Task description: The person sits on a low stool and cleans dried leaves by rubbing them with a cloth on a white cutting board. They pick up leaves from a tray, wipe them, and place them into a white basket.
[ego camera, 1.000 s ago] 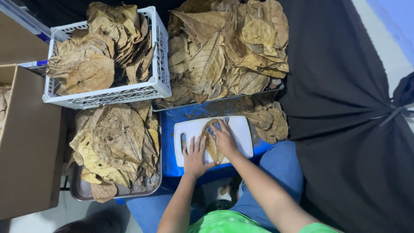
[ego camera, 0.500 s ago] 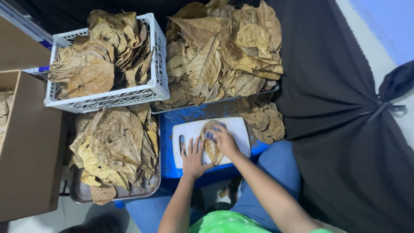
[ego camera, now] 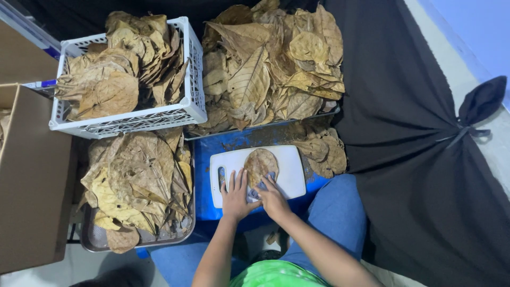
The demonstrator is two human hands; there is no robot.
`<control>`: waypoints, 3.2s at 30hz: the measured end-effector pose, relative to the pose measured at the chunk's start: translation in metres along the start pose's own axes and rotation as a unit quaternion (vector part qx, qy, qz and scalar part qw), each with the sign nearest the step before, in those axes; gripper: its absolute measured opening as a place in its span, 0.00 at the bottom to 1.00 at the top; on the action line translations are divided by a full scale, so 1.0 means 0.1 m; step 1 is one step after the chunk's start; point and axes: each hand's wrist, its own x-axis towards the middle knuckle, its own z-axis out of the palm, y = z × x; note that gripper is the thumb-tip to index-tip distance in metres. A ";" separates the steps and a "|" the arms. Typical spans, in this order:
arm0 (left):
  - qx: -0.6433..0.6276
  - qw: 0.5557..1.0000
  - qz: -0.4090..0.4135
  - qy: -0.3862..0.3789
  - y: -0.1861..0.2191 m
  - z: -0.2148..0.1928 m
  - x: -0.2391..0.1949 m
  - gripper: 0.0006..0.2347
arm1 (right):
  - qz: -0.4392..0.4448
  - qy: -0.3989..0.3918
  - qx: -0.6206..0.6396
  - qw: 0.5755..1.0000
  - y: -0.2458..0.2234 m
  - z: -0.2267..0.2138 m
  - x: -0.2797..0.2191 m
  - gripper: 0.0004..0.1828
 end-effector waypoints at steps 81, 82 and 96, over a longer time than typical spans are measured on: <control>-0.024 1.000 -0.011 -0.005 0.07 -0.17 -0.12 0.47 | 0.063 -0.049 -0.280 0.957 -0.37 -0.39 0.19 0.35; -0.024 1.000 -0.014 -0.002 0.06 -0.16 -0.08 0.47 | 0.059 -0.049 -0.280 0.957 -0.31 -0.41 0.33 0.35; -0.106 0.994 -0.023 0.030 0.05 -0.10 -0.01 0.51 | -0.024 0.045 -0.356 0.933 -0.29 -0.69 0.96 0.37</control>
